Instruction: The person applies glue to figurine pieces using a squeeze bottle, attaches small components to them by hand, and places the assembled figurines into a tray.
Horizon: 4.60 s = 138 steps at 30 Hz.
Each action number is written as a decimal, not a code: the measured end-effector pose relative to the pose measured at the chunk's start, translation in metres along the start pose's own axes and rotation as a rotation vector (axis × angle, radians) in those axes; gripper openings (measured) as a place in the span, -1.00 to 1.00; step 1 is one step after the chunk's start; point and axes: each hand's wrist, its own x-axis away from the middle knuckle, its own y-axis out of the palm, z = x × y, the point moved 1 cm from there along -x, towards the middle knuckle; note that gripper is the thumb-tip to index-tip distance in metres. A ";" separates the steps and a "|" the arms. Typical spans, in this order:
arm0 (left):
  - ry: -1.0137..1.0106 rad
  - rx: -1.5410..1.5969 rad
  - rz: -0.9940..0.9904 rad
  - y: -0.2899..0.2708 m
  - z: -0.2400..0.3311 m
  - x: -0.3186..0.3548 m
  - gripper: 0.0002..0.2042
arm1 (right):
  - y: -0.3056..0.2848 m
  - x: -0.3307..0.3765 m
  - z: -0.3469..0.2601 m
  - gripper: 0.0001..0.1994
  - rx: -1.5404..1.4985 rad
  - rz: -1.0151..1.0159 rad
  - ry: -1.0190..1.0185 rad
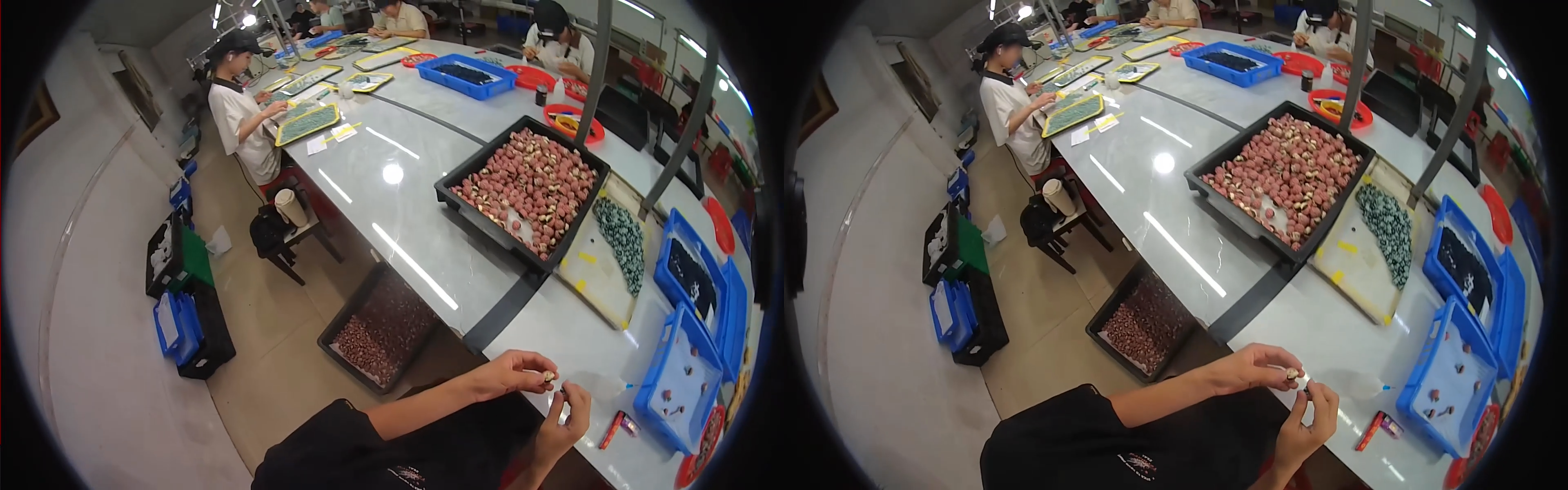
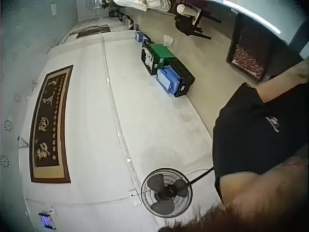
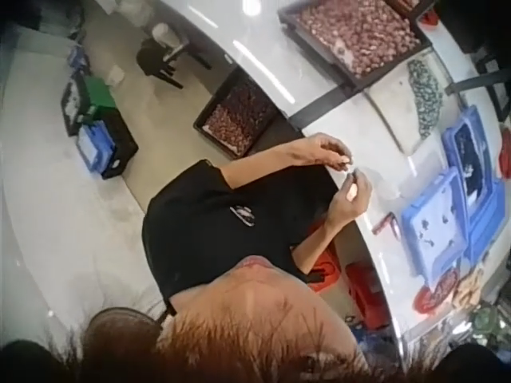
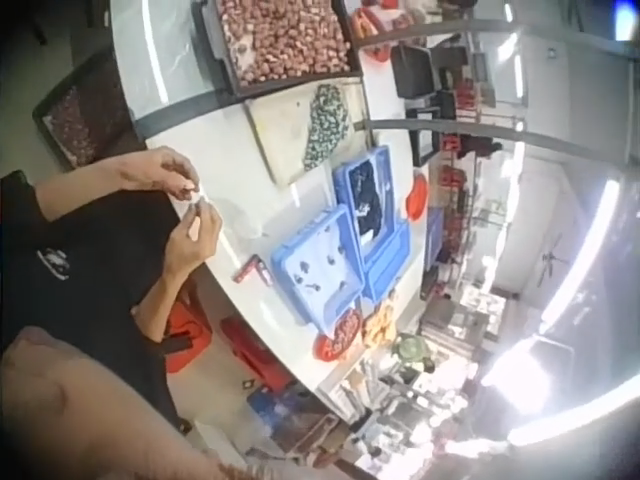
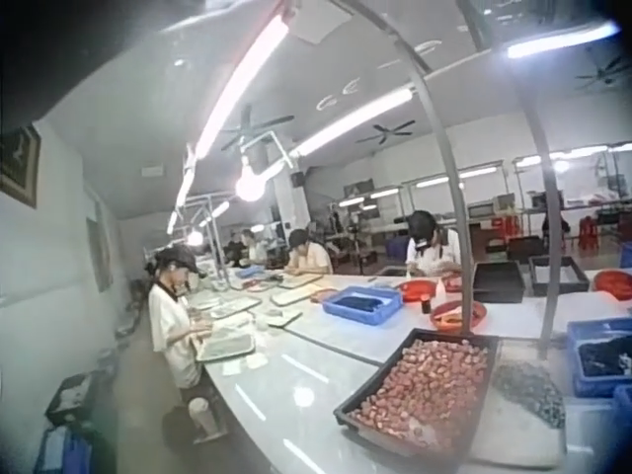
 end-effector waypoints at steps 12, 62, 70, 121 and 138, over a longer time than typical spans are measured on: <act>-0.011 -0.018 -0.033 0.011 0.003 0.002 -0.68 | 0.000 0.002 -0.005 -0.89 -0.040 0.068 0.037; 0.099 -0.447 -0.025 0.041 -0.006 -0.005 -0.77 | -0.043 0.014 0.008 -0.82 -0.035 0.087 -0.031; -0.049 -0.332 -0.121 0.055 -0.016 -0.014 -0.71 | -0.056 0.015 0.011 -0.58 -0.117 0.000 0.058; -0.156 -0.603 -0.147 0.057 -0.004 -0.025 -0.71 | -0.074 0.027 0.032 -0.68 -0.297 -0.208 0.148; 0.252 -1.869 0.522 -0.129 0.193 -0.141 -0.68 | -0.192 -0.078 0.130 -0.70 0.689 0.366 0.225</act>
